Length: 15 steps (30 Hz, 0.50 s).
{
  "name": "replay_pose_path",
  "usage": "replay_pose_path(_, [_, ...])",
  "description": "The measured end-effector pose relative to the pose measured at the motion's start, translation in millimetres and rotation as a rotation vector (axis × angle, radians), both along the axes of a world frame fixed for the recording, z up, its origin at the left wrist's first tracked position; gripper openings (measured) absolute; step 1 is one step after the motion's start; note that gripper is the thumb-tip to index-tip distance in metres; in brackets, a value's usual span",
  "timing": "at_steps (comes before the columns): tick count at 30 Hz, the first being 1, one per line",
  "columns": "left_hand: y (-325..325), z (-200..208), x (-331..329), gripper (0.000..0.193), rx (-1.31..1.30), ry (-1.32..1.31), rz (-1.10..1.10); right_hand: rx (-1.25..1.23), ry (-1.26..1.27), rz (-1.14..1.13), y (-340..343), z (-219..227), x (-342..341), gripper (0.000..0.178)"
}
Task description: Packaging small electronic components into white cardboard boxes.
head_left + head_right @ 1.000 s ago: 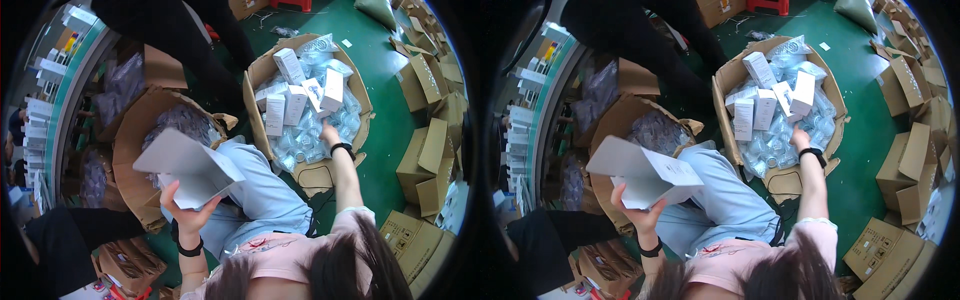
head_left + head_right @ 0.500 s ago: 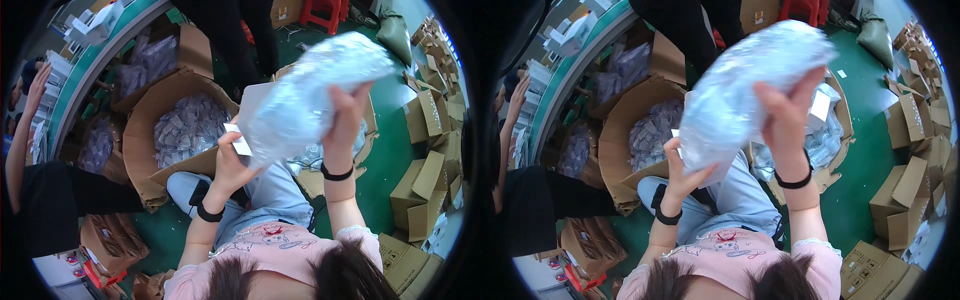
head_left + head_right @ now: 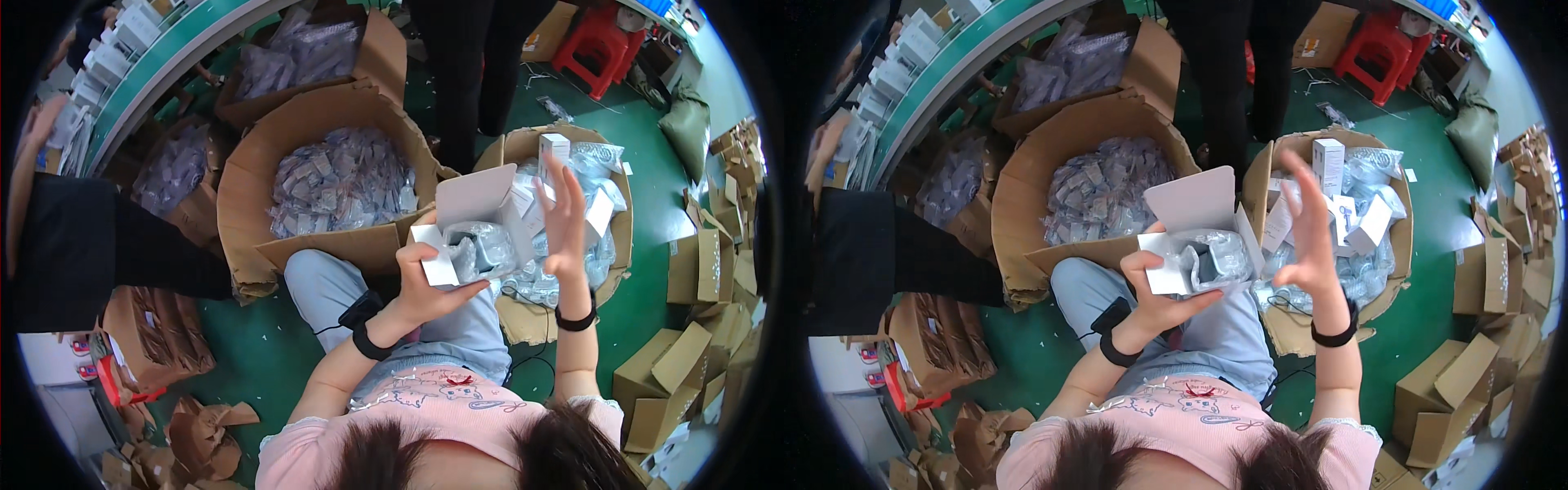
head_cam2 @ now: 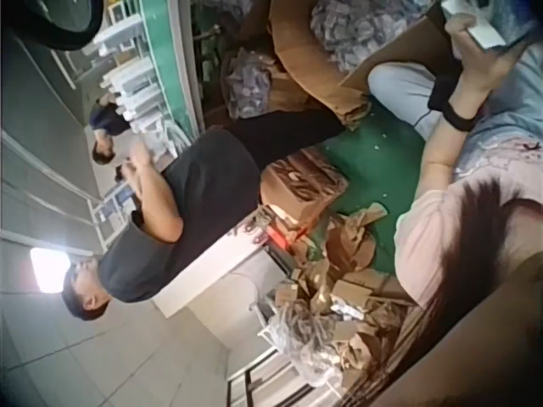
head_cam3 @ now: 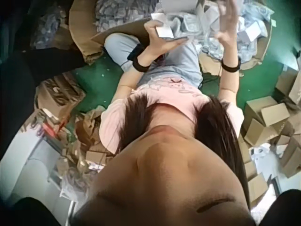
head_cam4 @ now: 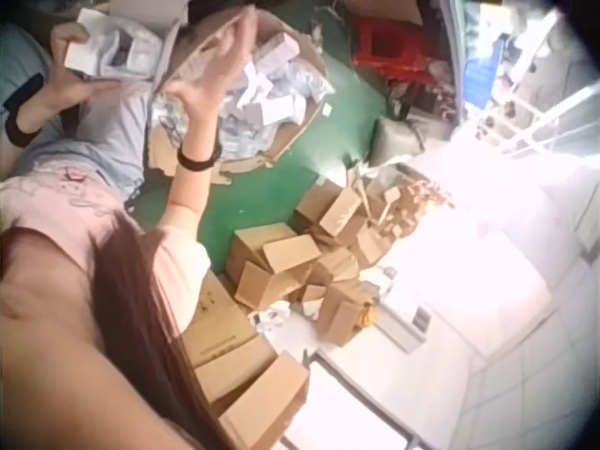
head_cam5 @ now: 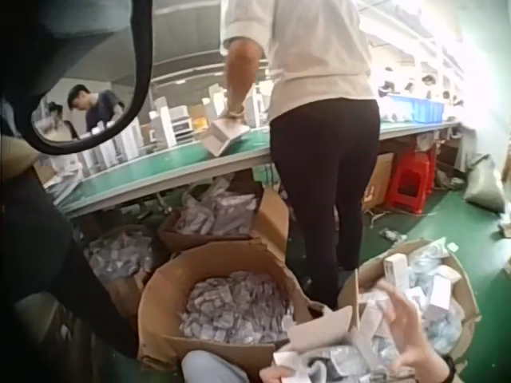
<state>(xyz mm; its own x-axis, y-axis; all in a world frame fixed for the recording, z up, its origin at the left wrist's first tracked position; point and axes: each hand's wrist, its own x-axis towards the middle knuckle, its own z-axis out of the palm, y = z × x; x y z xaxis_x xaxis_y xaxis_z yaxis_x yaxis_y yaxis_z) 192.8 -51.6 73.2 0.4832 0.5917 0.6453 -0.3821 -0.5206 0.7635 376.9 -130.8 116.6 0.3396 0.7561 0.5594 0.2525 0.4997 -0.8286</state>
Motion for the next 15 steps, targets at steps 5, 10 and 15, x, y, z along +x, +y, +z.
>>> replay_pose_path(5, [43.5,36.1,1.5,0.062,0.125,0.281,-0.116,-0.331,0.068,-0.088,-24.3,-84.2,-28.4,0.108])
replay_pose_path(10, [213.4,1.9,21.3,0.021,-0.206,0.646,0.139,-0.449,0.505,-0.135,-35.6,-87.5,-29.7,0.106])
replay_pose_path(15, [369.1,-202.5,36.9,0.024,0.203,1.510,0.375,-0.438,-0.799,-0.238,-18.1,-69.5,-24.7,0.087])
